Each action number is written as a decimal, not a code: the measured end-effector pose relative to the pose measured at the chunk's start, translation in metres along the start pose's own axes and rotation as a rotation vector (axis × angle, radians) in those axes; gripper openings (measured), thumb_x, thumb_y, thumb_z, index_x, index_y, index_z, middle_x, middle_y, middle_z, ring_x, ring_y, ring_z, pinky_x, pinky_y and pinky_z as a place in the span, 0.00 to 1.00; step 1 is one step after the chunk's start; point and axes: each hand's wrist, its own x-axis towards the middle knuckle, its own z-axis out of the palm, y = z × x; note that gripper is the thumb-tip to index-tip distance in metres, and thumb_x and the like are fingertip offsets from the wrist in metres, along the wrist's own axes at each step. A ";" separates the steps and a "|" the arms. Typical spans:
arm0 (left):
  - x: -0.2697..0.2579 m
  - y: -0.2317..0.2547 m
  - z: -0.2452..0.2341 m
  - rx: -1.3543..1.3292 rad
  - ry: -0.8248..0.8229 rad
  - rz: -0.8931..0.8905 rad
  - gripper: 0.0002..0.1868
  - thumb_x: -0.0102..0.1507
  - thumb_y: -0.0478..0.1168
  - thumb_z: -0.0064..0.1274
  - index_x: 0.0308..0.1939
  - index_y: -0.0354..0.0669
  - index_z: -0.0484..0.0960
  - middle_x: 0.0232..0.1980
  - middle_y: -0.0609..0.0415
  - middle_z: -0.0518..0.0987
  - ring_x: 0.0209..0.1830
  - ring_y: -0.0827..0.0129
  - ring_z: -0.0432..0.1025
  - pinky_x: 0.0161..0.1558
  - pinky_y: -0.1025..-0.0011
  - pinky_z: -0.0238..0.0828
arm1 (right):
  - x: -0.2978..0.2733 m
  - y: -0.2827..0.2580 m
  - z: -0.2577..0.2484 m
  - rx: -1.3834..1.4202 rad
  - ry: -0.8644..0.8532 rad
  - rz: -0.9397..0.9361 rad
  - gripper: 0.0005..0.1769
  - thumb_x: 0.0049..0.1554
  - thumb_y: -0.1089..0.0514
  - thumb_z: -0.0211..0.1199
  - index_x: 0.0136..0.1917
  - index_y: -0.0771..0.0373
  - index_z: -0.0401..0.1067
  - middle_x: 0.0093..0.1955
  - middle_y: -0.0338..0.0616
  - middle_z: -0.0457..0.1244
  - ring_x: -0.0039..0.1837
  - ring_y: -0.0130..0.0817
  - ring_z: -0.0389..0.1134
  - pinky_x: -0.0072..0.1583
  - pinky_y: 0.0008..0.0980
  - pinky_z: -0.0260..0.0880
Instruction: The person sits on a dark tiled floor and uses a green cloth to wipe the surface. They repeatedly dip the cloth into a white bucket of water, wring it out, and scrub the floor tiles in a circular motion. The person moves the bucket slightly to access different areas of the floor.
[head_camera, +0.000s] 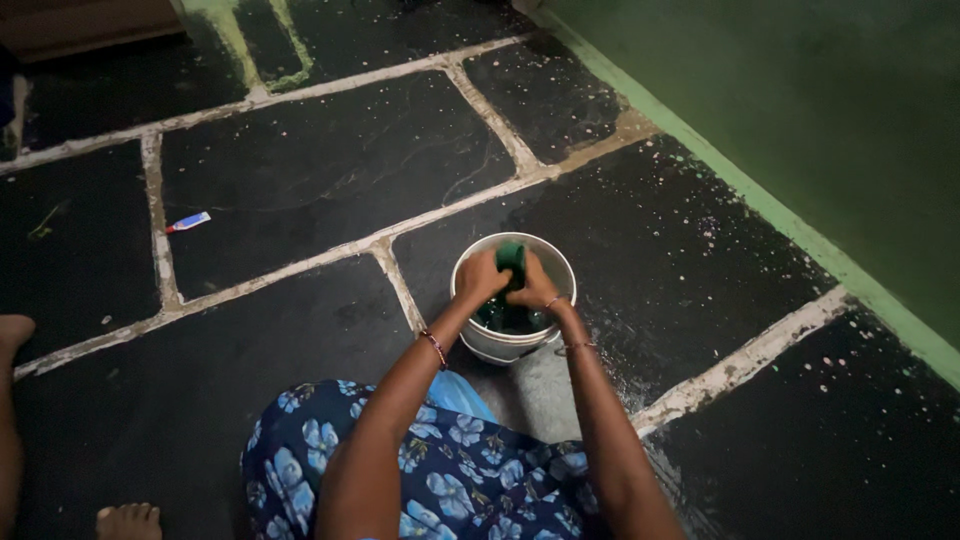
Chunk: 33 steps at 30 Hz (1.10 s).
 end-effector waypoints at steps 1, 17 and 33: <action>0.002 -0.005 0.004 0.056 -0.067 -0.018 0.20 0.54 0.44 0.64 0.48 0.43 0.84 0.45 0.37 0.83 0.49 0.44 0.78 0.53 0.52 0.75 | -0.003 0.005 0.002 -0.096 -0.023 0.042 0.57 0.34 0.56 0.76 0.75 0.61 0.56 0.70 0.63 0.57 0.73 0.61 0.58 0.71 0.47 0.62; 0.018 -0.056 0.080 0.511 -0.601 -0.037 0.19 0.58 0.38 0.58 0.54 0.42 0.84 0.60 0.45 0.80 0.59 0.49 0.76 0.53 0.46 0.77 | 0.006 0.003 0.013 -0.711 -0.636 0.457 0.30 0.46 0.54 0.71 0.64 0.56 0.76 0.71 0.59 0.64 0.71 0.56 0.67 0.68 0.47 0.71; 0.015 -0.019 0.027 -0.357 0.168 0.093 0.22 0.57 0.40 0.65 0.52 0.42 0.74 0.49 0.38 0.82 0.54 0.42 0.76 0.51 0.52 0.71 | -0.006 -0.051 -0.014 -0.076 0.218 -0.040 0.62 0.32 0.72 0.73 0.78 0.56 0.54 0.73 0.58 0.57 0.73 0.59 0.60 0.71 0.45 0.63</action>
